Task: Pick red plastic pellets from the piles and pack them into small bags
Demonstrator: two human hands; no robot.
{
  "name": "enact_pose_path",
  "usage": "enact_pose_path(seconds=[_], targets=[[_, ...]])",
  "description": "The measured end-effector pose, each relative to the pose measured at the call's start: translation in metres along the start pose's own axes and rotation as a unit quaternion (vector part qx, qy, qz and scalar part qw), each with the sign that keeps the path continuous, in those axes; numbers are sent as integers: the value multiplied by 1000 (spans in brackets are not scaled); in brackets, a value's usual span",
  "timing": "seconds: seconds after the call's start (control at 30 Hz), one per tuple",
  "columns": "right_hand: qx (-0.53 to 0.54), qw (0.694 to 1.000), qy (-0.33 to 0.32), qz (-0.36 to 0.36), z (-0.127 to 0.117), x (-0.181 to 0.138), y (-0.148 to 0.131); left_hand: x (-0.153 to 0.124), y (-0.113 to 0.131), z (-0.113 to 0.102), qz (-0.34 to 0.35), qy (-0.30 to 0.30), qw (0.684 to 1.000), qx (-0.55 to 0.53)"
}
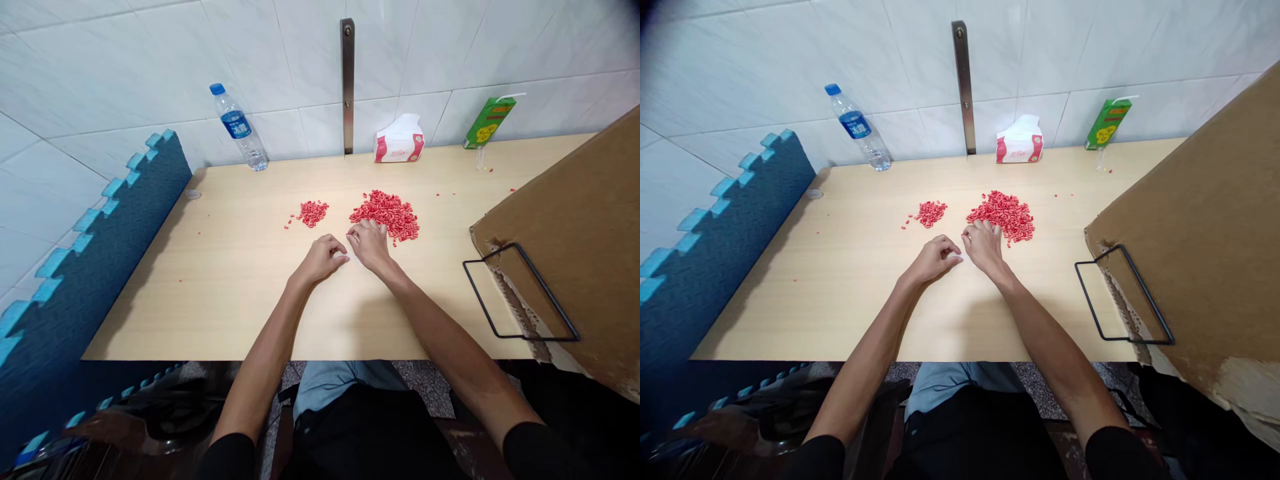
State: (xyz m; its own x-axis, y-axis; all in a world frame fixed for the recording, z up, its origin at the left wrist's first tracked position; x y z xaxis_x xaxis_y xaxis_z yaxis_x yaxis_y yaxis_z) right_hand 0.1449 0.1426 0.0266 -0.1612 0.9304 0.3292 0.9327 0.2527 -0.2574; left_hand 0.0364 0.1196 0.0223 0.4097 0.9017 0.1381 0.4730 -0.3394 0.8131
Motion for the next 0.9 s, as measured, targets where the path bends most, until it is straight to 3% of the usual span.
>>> enact_pose_path(seconds=[0.2,0.4,0.67,0.9], targets=[[106,989,77,68,-12,-3,19,0,-2,2,-13,4,999,-37],[265,946,100,159,-9,-15,40,-1,-5,-4,-35,24,995,-95],[392,905,96,132,-5,-19,30,-1,-11,-8,-55,55,986,-146],[348,930,55,104,-7,-21,22,-1,-9,-9,-45,57,985,-155]])
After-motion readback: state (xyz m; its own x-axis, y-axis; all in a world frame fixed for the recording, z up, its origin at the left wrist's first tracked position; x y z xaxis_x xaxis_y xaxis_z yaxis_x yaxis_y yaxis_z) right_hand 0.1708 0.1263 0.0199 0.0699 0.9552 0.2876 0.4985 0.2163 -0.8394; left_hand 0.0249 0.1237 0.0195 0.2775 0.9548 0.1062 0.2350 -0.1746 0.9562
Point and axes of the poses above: each hand's wrist, its own x-axis towards the middle knuckle, its own z-axis out of the palm, y = z × x, the point moved 10 cm from there along x, towards the middle knuckle, and after that the axes turned 13 degrees about -x, right-handed, at the moved point
